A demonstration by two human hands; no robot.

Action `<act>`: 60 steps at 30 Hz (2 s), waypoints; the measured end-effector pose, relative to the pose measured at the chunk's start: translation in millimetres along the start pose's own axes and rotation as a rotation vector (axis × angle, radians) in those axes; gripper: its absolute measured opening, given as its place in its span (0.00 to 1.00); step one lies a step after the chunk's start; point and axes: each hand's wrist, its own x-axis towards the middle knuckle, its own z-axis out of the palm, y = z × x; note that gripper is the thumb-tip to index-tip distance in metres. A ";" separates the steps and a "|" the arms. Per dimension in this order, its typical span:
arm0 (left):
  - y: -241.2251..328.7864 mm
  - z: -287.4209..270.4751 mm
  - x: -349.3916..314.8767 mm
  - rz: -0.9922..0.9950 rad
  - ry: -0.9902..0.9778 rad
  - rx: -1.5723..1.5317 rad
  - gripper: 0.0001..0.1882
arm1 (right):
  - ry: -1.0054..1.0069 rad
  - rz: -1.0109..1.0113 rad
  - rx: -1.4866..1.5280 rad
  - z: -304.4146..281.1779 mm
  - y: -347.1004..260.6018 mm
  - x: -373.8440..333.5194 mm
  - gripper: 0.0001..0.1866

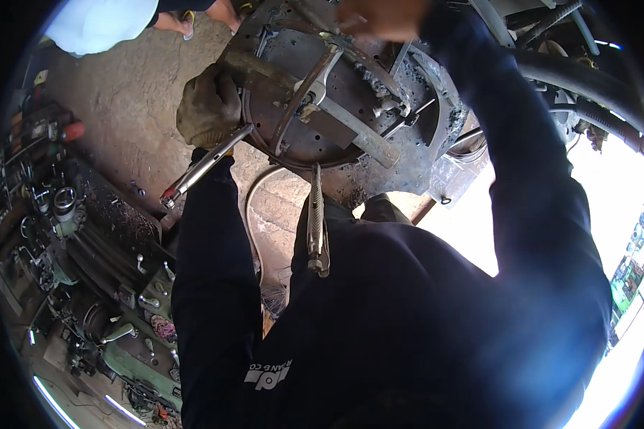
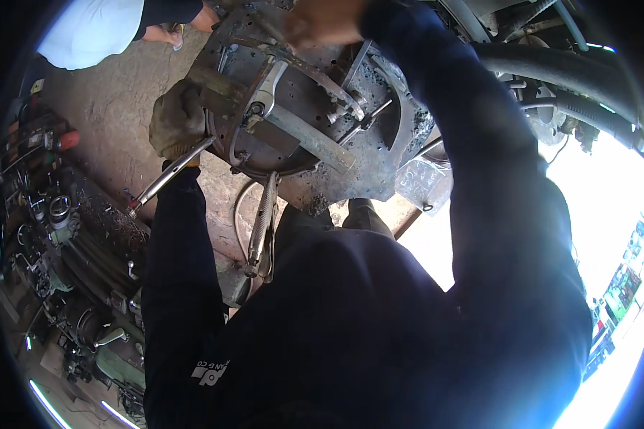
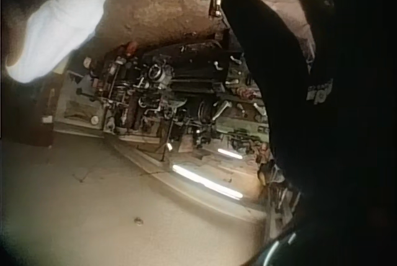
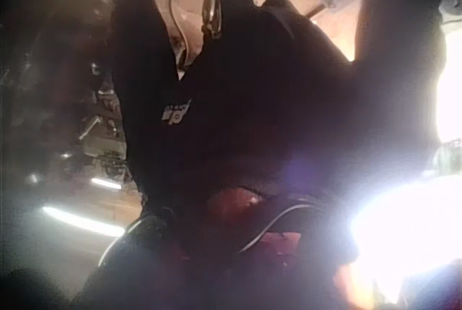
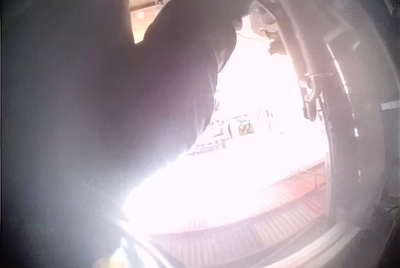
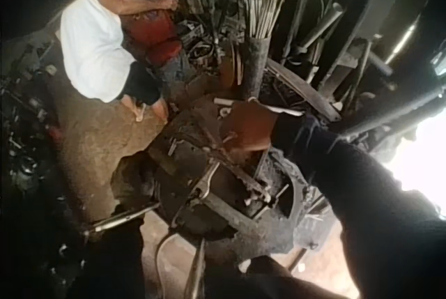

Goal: The person hammers a metal assembly using a hammer and tightens bolts on it with a wrench. The person then adjusts their gloves and handles metal strips on the workbench by hand.

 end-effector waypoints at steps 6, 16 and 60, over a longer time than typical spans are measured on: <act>11.8 -5.4 7.5 -0.016 -0.028 0.041 0.14 | 0.434 0.099 -0.094 38.8 -9.1 -102.8 0.13; 4.0 1.1 3.5 0.041 -0.007 -0.058 0.15 | 0.313 0.198 -0.013 -7.5 3.1 -98.1 0.18; 6.6 -1.1 4.6 -0.064 -0.081 0.033 0.13 | 0.277 0.177 0.021 -10.5 -1.5 -70.7 0.14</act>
